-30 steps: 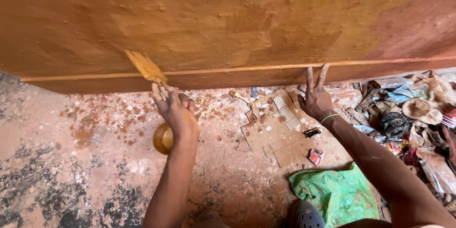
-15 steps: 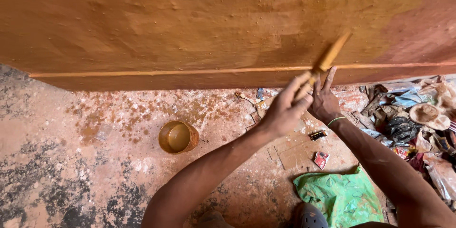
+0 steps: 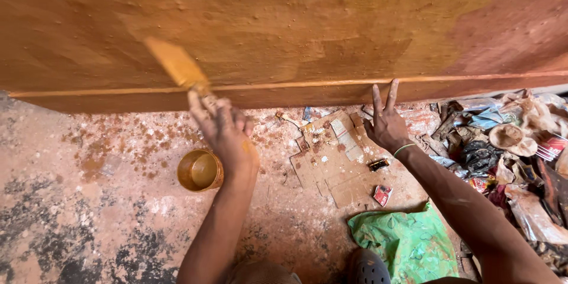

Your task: The person paints a wall with a brush, applying a yellowish-brown coat to the lower section and moving upward. The person repeatedly dips the brush into a small container and continues brushing along the wall surface.

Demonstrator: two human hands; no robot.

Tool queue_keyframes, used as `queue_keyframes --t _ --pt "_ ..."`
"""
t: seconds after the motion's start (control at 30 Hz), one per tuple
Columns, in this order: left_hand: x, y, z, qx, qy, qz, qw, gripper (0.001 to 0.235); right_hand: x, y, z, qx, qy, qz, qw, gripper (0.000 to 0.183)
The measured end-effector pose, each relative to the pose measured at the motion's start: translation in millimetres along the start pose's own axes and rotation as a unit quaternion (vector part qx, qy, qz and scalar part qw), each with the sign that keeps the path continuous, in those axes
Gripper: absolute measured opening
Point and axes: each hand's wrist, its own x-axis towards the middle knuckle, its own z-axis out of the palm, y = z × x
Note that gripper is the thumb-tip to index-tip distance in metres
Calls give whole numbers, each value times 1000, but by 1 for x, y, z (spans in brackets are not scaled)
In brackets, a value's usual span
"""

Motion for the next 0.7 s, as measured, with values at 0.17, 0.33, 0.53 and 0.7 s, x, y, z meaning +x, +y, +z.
queue_keyframes --t 0.17,0.33,0.53,0.7 --pt "-26 -40 50 105 -148 24 983 67 -4 8 -1 5 23 -23 999 101" --pt "-63 -87 97 222 -350 58 908 59 -1 7 -3 107 69 -40 991 90" --pt "-79 -85 100 122 -452 23 883 63 -18 -30 -53 753 -47 2 657 64" --pt "-68 -66 91 187 -458 9 869 59 -55 -73 -110 805 -67 -92 583 64"
